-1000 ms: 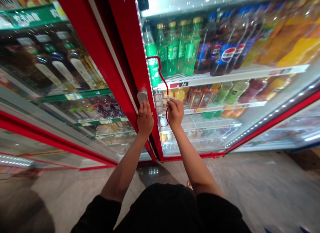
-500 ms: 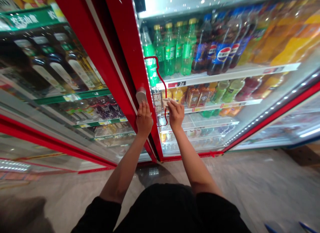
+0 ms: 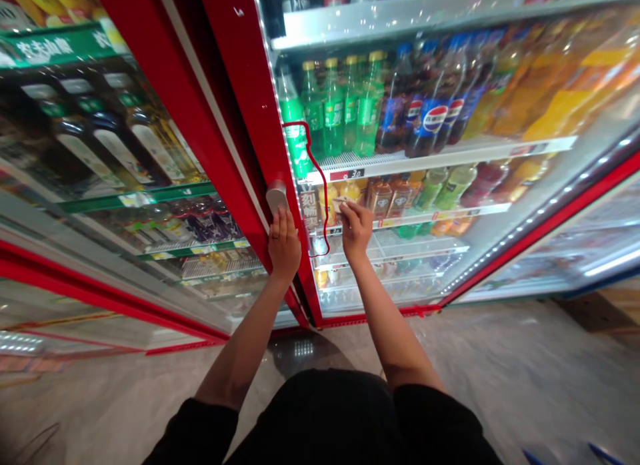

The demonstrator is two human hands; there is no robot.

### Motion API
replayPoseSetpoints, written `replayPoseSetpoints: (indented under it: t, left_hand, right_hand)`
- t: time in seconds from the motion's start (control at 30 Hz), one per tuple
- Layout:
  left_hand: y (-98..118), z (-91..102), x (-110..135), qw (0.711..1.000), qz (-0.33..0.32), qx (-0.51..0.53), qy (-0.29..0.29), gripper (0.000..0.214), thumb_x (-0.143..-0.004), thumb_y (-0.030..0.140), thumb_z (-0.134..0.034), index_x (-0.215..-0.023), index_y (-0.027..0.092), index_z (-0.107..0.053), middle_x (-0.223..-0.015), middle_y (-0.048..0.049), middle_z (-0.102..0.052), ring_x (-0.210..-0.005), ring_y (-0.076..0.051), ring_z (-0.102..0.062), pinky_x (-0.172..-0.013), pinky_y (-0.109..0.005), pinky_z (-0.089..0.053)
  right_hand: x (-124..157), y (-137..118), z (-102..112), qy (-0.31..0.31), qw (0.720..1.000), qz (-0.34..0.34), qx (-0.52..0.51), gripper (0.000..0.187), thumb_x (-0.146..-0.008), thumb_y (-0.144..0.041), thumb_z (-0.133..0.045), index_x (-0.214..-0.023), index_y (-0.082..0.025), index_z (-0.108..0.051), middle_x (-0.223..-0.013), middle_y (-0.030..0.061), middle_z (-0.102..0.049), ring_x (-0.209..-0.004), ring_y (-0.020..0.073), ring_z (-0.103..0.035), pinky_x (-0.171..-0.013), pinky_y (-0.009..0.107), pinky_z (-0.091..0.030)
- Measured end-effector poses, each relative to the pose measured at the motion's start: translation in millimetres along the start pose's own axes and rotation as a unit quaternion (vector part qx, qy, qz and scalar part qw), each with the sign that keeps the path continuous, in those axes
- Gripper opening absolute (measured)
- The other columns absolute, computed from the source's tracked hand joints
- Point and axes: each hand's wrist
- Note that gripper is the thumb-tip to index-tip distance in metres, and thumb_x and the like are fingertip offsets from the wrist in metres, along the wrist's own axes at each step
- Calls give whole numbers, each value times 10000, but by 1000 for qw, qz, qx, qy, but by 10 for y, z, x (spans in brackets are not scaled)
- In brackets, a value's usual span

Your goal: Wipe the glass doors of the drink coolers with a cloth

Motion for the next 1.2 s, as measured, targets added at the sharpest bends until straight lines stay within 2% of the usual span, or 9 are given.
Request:
replayPoseSetpoints:
  t: [0.07,0.17,0.37,0.6,0.67,0.83,0.9,1.07,1.2]
  left_hand:
    - [27,-10,10,1000,0,-8,13,579,-1096,128,-422,-1674,130,-417,-1692,-188,-484,-1618,-269,-406,-1325,-458,-385]
    - [90,-34,23,1000,5,-8,23,565,-1105,139,-409,-1669,124,-425,-1693,-187,-480,-1617,-259,-410,-1337,-452,-359]
    - [224,-28,51,1000,-17,12,-5,577,-1099,145,-418,-1675,166,-430,-1708,-147,-473,-1621,-238,-405,-1357,-422,-315]
    - [307,6,114,999,-29,10,-22,641,-1074,93,-410,-1706,193,-369,-1679,-120,-520,-1612,-216,-414,-1377,-410,-265]
    - [349,-10,128,1000,-25,6,-18,653,-1068,83,-402,-1711,188,-355,-1676,-120,-522,-1613,-212,-410,-1380,-411,-254]
    - [464,-69,132,999,-13,13,-40,682,-1057,60,-403,-1720,204,-336,-1702,-114,-479,-1618,-221,-397,-1376,-420,-264]
    - [489,-92,127,999,-16,10,-43,680,-1059,63,-412,-1720,207,-335,-1704,-113,-474,-1617,-217,-399,-1375,-413,-265]
    - [512,-139,128,999,-17,-11,-28,655,-1065,82,-433,-1705,205,-373,-1691,-118,-484,-1611,-209,-403,-1380,-397,-230]
    - [562,-179,138,1000,2,-16,-20,689,-1058,87,-449,-1725,195,-314,-1699,-131,-460,-1618,-216,-383,-1385,-410,-211]
  right_hand:
    - [-165,-43,-52,36,999,3,0,241,-1061,-355,-624,-1174,-295,-828,-1164,97,-769,-1099,272,-724,-981,508,-608]
    - [-266,-155,-161,-13,999,46,-5,243,-1064,-324,-627,-1220,-320,-813,-1198,83,-772,-1144,262,-721,-1015,487,-605]
    - [50,-89,-64,-115,990,84,1,260,-1068,-271,-595,-1203,-330,-810,-1192,58,-802,-1136,253,-729,-1009,449,-614]
    - [-70,7,-2,-19,999,-27,-15,289,-1069,-356,-587,-1237,-298,-816,-1201,116,-753,-1163,294,-716,-1049,533,-591]
    - [-85,-53,-59,-19,999,-24,-15,296,-1075,-362,-577,-1246,-301,-812,-1208,113,-753,-1182,288,-711,-1067,525,-589]
    - [81,-72,-38,-112,993,32,9,267,-1072,-337,-576,-1154,-316,-829,-1142,80,-798,-1124,267,-736,-1019,476,-626]
    - [89,-10,32,-100,994,45,13,261,-1074,-317,-576,-1136,-307,-829,-1124,77,-801,-1089,260,-746,-989,467,-633]
    - [-217,74,81,21,999,21,22,239,-1065,-325,-615,-1177,-284,-823,-1146,105,-767,-1099,263,-743,-978,478,-634]
    - [-360,2,0,-42,999,31,-1,272,-1072,-320,-592,-1240,-327,-805,-1214,100,-752,-1179,281,-715,-1052,515,-610]
Point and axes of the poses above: each hand's wrist, its own x-axis away from the middle knuckle, its own z-axis out of the back of the hand, y = z × x
